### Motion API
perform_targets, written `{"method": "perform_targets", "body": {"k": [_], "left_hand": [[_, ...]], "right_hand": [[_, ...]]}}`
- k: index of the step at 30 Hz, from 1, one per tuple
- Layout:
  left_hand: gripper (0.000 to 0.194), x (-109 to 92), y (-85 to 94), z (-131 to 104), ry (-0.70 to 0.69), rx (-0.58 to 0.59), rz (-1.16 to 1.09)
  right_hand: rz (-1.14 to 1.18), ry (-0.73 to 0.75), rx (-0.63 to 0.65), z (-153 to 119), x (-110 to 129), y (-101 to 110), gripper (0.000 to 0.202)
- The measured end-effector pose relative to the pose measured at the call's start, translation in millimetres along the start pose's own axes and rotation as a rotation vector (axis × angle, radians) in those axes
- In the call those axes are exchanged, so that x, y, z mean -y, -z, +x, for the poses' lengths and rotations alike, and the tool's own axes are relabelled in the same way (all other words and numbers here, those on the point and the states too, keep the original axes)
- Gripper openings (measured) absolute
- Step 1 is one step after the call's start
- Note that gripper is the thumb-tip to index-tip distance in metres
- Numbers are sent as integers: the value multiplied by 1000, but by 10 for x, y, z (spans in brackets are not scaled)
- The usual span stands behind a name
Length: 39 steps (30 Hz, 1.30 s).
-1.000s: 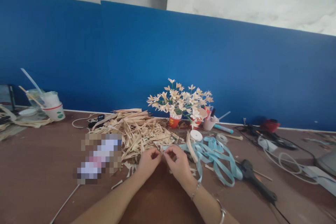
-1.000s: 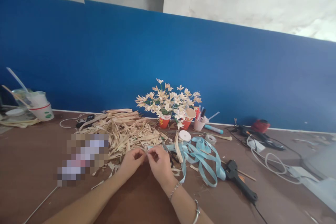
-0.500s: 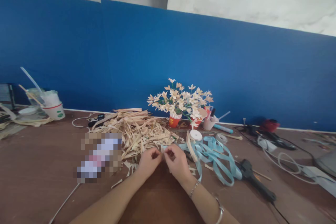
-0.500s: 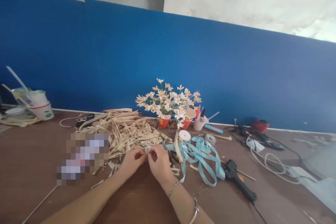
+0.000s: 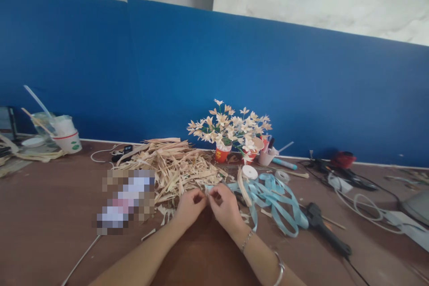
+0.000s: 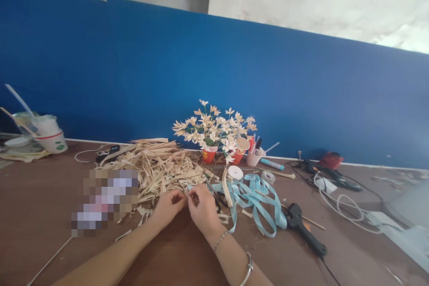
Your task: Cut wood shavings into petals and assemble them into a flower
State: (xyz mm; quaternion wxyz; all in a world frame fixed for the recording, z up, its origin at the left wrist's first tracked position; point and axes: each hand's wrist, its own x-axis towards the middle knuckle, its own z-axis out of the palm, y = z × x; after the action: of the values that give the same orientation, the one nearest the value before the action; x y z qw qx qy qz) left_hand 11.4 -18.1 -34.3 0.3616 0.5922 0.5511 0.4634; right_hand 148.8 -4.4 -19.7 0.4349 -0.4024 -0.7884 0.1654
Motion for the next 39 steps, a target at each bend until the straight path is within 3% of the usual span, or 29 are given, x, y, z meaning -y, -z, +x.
{"method": "perform_targets", "body": {"k": [14, 19, 23, 29, 39], "left_hand": [[14, 16, 0, 4, 8, 4, 7], [14, 0, 4, -6, 7, -11, -7], [13, -8, 0, -14, -36, -21, 22], [13, -7, -12, -28, -52, -10, 70], [16, 35, -20, -24, -24, -26, -53]], "right_hand": [[31, -5, -28, -6, -1, 0, 6], [143, -203, -112, 3, 29, 73, 12], [286, -385, -70, 26, -18, 74, 26], [462, -437, 43, 44, -35, 45, 25], [461, -469, 47, 34, 82, 76, 22]]}}
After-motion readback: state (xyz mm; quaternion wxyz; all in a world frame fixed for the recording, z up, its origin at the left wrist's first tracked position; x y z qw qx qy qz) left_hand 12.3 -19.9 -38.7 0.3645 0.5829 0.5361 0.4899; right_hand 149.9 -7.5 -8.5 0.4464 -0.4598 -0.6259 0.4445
